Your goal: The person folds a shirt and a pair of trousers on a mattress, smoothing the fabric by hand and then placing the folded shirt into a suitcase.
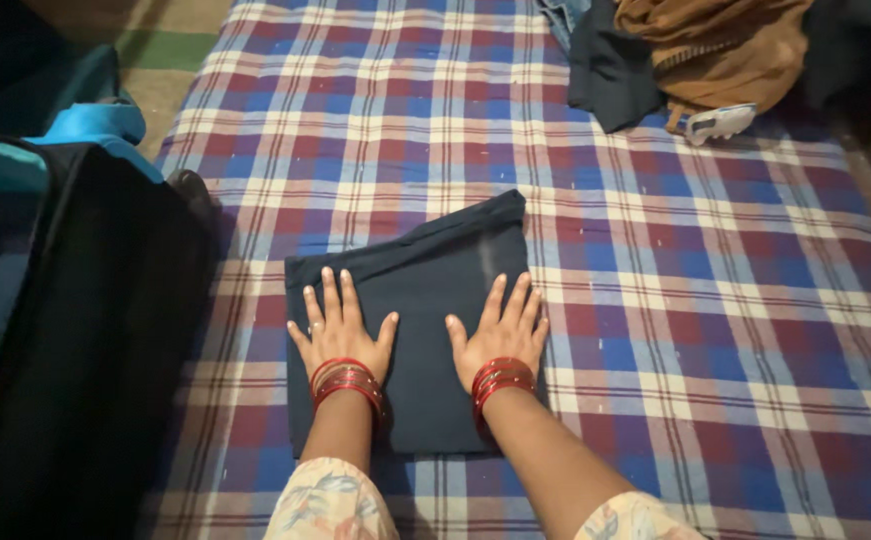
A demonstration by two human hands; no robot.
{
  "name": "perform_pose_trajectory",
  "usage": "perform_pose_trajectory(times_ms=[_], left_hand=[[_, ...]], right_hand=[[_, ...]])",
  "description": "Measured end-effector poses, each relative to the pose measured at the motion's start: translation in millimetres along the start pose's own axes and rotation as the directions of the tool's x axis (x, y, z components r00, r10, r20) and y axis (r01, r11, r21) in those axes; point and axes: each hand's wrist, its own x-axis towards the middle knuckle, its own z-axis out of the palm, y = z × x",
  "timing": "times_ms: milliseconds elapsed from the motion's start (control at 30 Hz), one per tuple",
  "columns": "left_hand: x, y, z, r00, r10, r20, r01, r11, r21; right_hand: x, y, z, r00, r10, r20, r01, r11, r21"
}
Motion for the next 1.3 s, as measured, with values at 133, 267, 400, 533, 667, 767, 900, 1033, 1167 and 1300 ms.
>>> perform_pose_trajectory(times_ms=[133, 267, 400, 533, 667, 767, 900, 1033, 1167, 1300], left_hand=[[23, -5, -3, 0.999, 0.015, -0.041, -0.015, 1.000, -0.001], [29, -9, 0, 0.999, 0.007, -0.036, -0.008, 1.000, -0.012], [8, -13, 13, 0.993, -0.070, -0.098, 0.059, 0.993, -0.106], [-34, -23, 14, 0.993, -0.115, 0.026, 0.116, 0.991, -0.059], [-71, -10, 1, 0.961, -0.105, 0.254, 0.118, 0.992, -0.034], [-79, 6, -5, 0.834, -0.106, 0.541, 0.170, 0.983, -0.070], [-65, 26, 13, 0.818, -0.086, 0.569, 0.304, 0.905, -0.299], [-56, 36, -8, 0.879, -0.080, 0.469, 0.370, 0.736, -0.568], [-79, 77, -69, 0.953, 0.050, 0.298, 0.220, 0.563, -0.797], [-107, 131, -136, 0.982, 0.156, 0.110, 0.071, 0.238, -0.969]], right_hand=[[24, -9, 4, 0.995, 0.041, -0.092, -0.039, 0.999, 0.020], [44, -6, 1, 0.999, -0.006, -0.048, 0.007, 1.000, 0.024], [46, 18, -6, 0.981, -0.186, 0.050, 0.186, 0.983, 0.003], [20, 48, 12, 0.965, -0.188, -0.182, 0.229, 0.944, 0.238], [1, 60, 23, 0.971, 0.238, 0.015, -0.216, 0.851, 0.478], [15, 71, 1, 0.908, 0.264, 0.324, -0.418, 0.596, 0.685], [4, 56, -81, 0.927, 0.047, 0.372, -0.351, 0.457, 0.817], [-41, 37, -187, 0.995, -0.100, 0.017, 0.053, 0.654, 0.755], [-105, 42, -265, 0.809, -0.473, -0.349, 0.584, 0.710, 0.393], [-164, 66, -310, 0.705, -0.649, -0.286, 0.709, 0.656, 0.259]])
